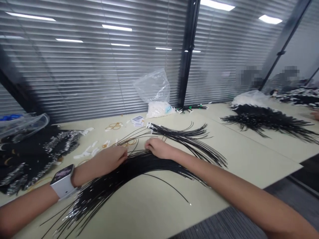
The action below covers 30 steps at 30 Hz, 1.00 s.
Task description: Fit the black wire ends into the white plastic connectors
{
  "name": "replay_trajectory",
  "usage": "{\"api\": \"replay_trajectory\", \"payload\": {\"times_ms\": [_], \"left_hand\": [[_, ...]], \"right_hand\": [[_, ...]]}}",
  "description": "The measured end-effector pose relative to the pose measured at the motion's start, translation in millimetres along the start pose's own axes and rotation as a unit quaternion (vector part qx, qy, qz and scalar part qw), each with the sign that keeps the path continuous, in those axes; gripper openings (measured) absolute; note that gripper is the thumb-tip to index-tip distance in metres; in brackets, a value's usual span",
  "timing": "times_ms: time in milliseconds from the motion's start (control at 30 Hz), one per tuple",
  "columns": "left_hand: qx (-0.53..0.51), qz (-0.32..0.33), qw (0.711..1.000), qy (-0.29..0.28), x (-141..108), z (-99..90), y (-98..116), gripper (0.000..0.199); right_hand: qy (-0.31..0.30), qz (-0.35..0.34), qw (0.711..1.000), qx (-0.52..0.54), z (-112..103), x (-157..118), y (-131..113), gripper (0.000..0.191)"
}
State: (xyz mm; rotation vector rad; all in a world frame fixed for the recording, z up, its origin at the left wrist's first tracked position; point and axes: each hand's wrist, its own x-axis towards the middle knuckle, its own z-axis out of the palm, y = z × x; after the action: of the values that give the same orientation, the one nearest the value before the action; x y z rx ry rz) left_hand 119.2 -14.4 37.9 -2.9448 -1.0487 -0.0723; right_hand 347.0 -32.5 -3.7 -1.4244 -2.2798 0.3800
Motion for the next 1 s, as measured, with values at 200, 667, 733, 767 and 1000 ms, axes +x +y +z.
{"api": "replay_trajectory", "payload": {"times_ms": [200, 667, 733, 767, 1000], "left_hand": [[-0.043, -0.047, 0.998, -0.006, -39, -7.2, -14, 0.021], [-0.157, -0.035, 0.985, 0.057, -93, 14.2, -32, 0.029], [-0.159, -0.03, 0.985, 0.066, -90, 13.0, -32, 0.029], [-0.16, -0.029, 0.984, 0.073, -88, 12.0, -32, 0.029], [-0.175, -0.04, 0.973, 0.145, -65, -0.9, -32, 0.022]], "right_hand": [[-0.034, -0.075, 0.996, 0.04, 12, 5, -34, 0.025], [0.094, 0.13, 0.982, -0.104, -47, -55, -10, 0.028], [0.069, 0.165, 0.978, -0.107, -46, -67, 3, 0.024], [0.058, 0.171, 0.978, -0.104, -44, -72, 7, 0.023], [0.161, 0.075, 0.977, -0.12, -29, -61, -21, 0.032]]}}
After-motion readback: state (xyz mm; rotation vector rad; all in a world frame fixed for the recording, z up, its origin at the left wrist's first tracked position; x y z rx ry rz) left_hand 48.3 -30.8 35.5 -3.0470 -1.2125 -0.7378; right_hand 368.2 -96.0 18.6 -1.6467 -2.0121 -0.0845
